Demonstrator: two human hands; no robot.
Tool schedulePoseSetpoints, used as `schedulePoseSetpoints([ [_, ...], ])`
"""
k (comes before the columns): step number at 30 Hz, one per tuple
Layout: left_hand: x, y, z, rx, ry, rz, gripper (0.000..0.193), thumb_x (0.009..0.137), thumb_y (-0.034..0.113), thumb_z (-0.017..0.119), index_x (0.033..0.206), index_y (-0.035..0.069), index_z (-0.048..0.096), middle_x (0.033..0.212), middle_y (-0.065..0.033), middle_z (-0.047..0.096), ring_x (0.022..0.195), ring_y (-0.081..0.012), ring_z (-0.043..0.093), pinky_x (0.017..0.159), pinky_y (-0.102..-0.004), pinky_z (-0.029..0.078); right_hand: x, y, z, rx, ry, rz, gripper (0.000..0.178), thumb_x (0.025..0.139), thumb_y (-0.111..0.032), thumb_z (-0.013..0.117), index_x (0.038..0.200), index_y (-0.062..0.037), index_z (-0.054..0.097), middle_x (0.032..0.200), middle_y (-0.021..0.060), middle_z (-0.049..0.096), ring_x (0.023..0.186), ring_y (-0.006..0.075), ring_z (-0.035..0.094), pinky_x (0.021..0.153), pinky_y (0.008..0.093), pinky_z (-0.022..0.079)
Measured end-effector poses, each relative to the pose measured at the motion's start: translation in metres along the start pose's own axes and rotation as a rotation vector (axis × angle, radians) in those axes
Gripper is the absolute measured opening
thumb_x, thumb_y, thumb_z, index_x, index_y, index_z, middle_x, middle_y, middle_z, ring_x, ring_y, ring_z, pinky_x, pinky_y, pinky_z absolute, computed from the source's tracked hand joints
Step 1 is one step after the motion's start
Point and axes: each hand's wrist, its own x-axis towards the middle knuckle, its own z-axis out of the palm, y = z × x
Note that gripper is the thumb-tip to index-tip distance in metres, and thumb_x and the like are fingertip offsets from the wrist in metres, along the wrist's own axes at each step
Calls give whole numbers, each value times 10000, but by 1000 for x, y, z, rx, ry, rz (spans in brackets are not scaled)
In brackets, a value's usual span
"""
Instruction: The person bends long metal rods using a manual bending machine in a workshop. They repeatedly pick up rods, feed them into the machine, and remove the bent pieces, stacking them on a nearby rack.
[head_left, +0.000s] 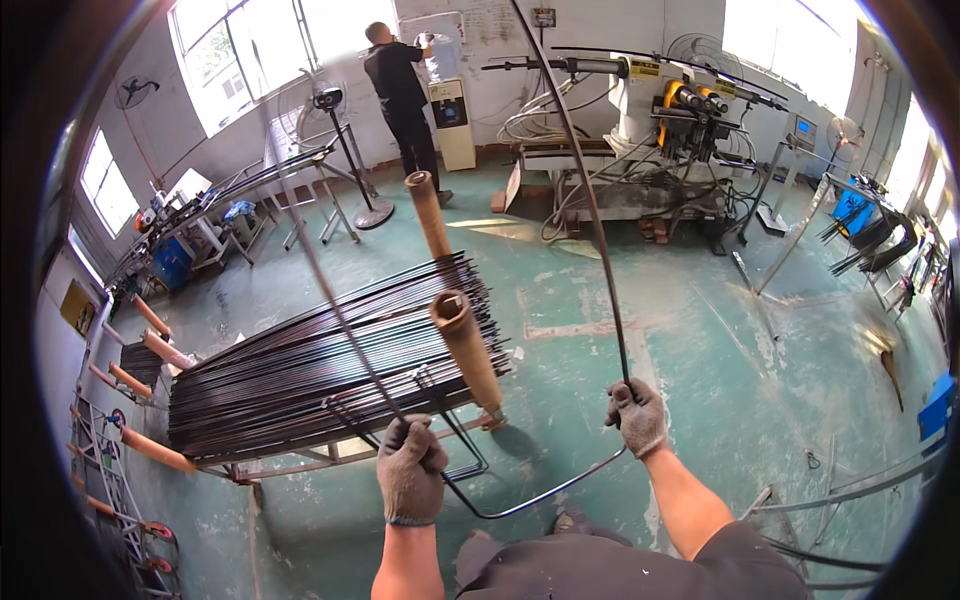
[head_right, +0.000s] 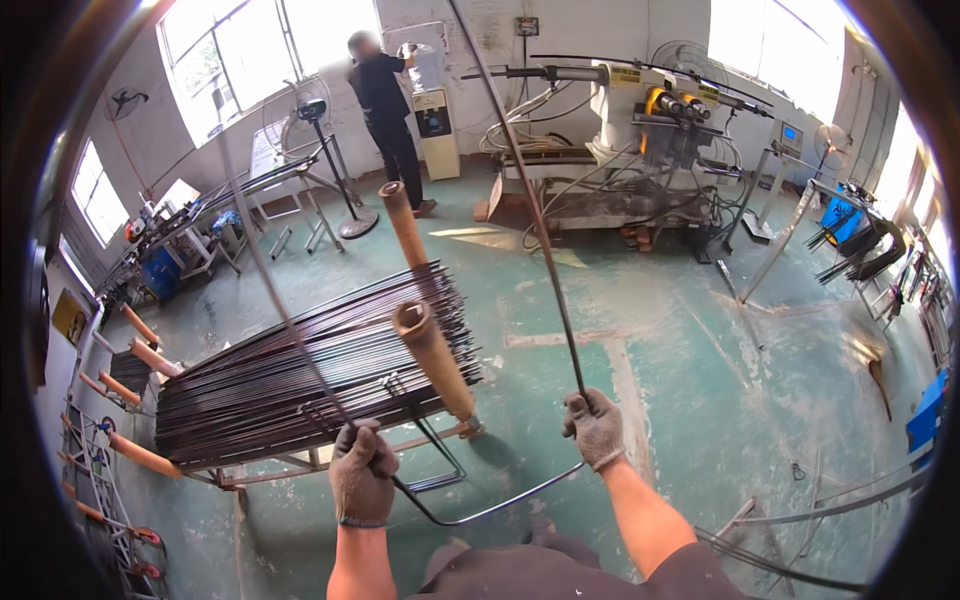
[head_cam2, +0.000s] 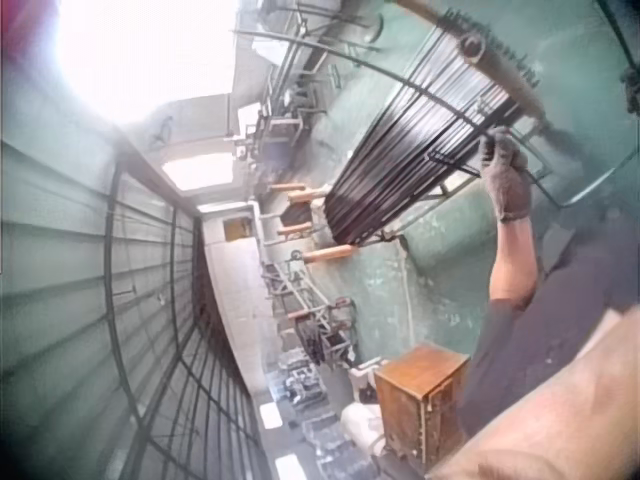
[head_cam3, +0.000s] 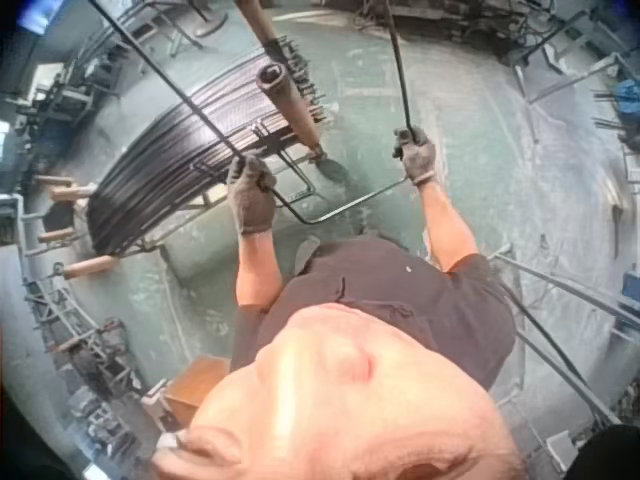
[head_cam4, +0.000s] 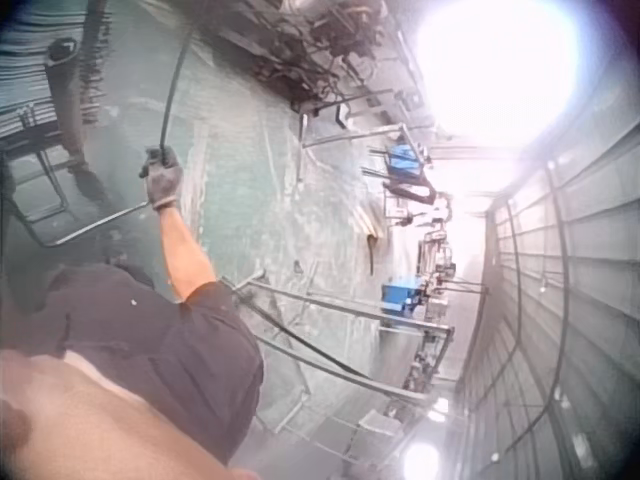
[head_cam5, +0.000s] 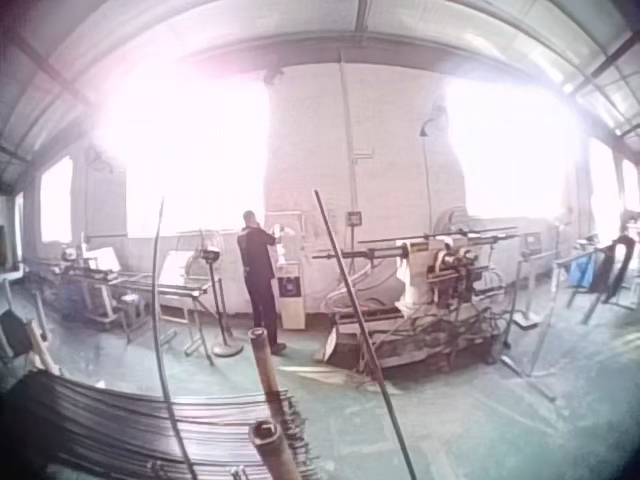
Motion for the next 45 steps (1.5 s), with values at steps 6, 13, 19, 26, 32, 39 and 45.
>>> schedulePoseSetpoints([
  [6, 112, -76, 132, 157, -32, -54, 201, 1071, 173, 748, 1207, 31, 705, 863, -53, 700, 625, -163, 615, 578, -303, 479, 115, 0, -91, 49, 216, 34, 447, 1058, -439, 776, 1040, 2, 707, 703, 29, 614, 595, 127, 575, 577, 305, 512],
  [13, 262, -175, 217, 118, 46, 18, 160, 1082, 200, 737, 1124, 47, 714, 777, -24, 671, 595, -113, 553, 543, -266, 417, 302, -10, -149, -47, 224, -71, 415, 1056, -408, 790, 985, -8, 702, 713, 9, 617, 611, 110, 587, 571, 293, 509],
  [19, 396, -222, 278, 83, 87, 6, 159, 1085, 232, 731, 1045, 78, 723, 780, 5, 630, 569, -89, 494, 509, -248, 382, 465, -10, -179, -36, 161, -138, 417, 1054, -415, 791, 1016, -6, 720, 737, 11, 632, 632, 111, 604, 580, 290, 526],
  [26, 537, -222, 350, 14, 96, 41, 87, 1070, 139, 721, 1074, 59, 688, 717, 20, 533, 563, -102, 438, 533, -271, 351, 674, 6, -162, 41, 60, -76, 268, 1056, -262, 804, 1071, -5, 730, 809, 16, 682, 676, 104, 642, 612, 282, 565],
  [32, 627, -231, 384, 5, 181, 268, 190, 1080, 241, 723, 1039, 57, 693, 648, 34, 446, 519, -103, 385, 540, -286, 346, 857, 29, -98, -79, -190, -59, 182, 1050, -150, 784, 1156, -6, 746, 862, 3, 708, 782, 91, 669, 699, 277, 558],
  [39, 661, -188, 379, 136, 734, 576, 226, 1109, 263, 710, 1142, 39, 713, 796, 12, 612, 639, -88, 502, 559, -241, 378, 954, -2, 50, 43, -646, 51, 214, 1078, -124, 721, 1250, 1, 747, 867, 20, 697, 715, 109, 657, 632, 268, 535],
  [45, 599, -248, 211, 248, 1461, 556, 154, 1096, 235, 695, 1038, 107, 633, 809, 2, 607, 561, -58, 476, 462, -232, 354, 904, 29, 184, -167, -1149, 203, 284, 1071, -152, 725, 1311, -5, 750, 945, 38, 750, 768, 90, 647, 657, 281, 561],
])
